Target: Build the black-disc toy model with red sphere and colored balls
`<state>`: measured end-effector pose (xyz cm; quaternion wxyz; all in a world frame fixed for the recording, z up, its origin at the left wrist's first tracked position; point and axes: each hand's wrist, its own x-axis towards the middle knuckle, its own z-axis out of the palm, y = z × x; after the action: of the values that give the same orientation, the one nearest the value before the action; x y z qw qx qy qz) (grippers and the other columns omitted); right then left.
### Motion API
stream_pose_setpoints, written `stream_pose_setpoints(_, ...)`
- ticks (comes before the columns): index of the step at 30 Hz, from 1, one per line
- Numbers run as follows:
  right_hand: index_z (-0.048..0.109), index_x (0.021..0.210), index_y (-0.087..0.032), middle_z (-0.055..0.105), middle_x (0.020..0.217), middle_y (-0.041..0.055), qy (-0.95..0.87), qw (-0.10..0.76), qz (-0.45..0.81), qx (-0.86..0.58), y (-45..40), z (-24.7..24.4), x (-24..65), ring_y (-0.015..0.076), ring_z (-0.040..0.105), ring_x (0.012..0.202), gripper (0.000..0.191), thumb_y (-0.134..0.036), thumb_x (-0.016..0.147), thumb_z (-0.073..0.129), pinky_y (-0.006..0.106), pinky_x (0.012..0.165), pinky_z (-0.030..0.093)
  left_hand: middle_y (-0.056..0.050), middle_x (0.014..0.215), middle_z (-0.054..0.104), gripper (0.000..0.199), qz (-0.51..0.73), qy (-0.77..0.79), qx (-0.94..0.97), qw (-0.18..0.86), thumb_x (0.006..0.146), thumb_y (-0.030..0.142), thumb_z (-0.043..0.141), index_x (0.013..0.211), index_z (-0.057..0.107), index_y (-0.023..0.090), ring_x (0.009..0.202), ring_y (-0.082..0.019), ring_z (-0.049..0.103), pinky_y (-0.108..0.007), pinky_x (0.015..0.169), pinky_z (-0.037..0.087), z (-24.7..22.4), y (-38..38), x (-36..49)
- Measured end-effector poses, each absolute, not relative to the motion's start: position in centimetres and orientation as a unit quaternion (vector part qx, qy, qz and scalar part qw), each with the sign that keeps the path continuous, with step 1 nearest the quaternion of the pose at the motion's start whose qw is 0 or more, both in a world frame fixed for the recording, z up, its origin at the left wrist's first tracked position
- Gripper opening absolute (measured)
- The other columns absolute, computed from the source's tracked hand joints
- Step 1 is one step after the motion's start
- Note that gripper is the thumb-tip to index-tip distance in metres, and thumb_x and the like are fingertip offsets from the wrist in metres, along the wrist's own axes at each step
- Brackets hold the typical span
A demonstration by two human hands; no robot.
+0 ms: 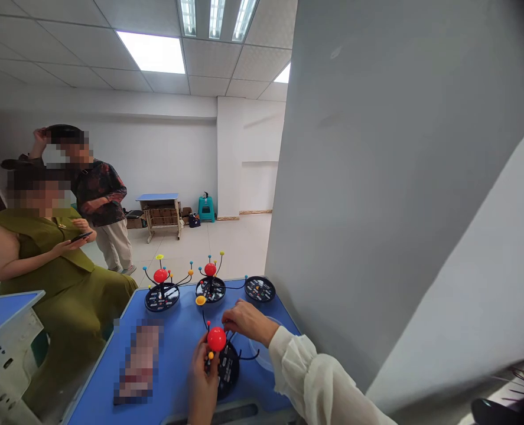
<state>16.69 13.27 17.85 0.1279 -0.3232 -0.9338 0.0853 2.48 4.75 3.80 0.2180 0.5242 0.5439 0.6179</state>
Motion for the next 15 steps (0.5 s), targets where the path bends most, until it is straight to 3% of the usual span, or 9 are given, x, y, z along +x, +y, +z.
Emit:
stream_pose_setpoints(4,0.072,0.105,-0.023,0.078,0.077,0.0022,-0.926,0.148,0.105,-0.330,13.6,18.8,18.1,0.0191,0.072,0.075,0.022,-0.028,0.084,0.069,0.029,0.081,0.048,-0.014,0.116,0.069,0.041,0.613,0.546,0.527,0.221,0.085,0.050,0.055,0.110,0.064,0.019,0.108,-0.028,0.064,-0.042,0.095,0.050,4.0,4.8,2.3)
stream_pose_setpoints(8,0.064,0.121,-0.023,0.078,0.085,0.0035,-0.891,0.173,0.106,-0.406,14.3,20.5,23.2,0.0156,0.072,0.073,0.030,-0.027,0.096,0.048,0.025,0.072,0.049,-0.012,0.120,0.066,0.037,0.600,0.548,0.534,0.232,0.084,0.048,0.056,0.109,0.064,0.021,0.111,-0.027,0.062,-0.042,0.099,0.047,4.3,4.4,2.0)
stream_pose_setpoints(11,0.073,0.101,-0.023,0.077,0.093,0.0066,-0.867,0.148,0.074,-0.471,13.9,20.7,27.4,0.0192,0.071,0.083,0.026,-0.021,0.093,0.048,0.031,0.078,0.048,-0.012,0.128,0.061,0.037,0.583,0.557,0.549,0.220,0.085,0.046,0.054,0.112,0.061,0.022,0.117,-0.028,0.059,-0.044,0.100,0.046,4.3,4.1,1.7)
stream_pose_setpoints(15,0.077,0.076,-0.025,0.068,0.124,0.0089,-0.854,0.076,0.033,-0.514,11.9,18.5,29.8,0.0268,0.062,0.113,0.013,-0.017,0.078,0.067,0.040,0.095,0.039,-0.012,0.130,0.058,0.033,0.541,0.578,0.589,0.163,0.089,0.043,0.047,0.112,0.060,0.023,0.118,-0.029,0.058,-0.047,0.097,0.049,4.0,3.8,1.1)
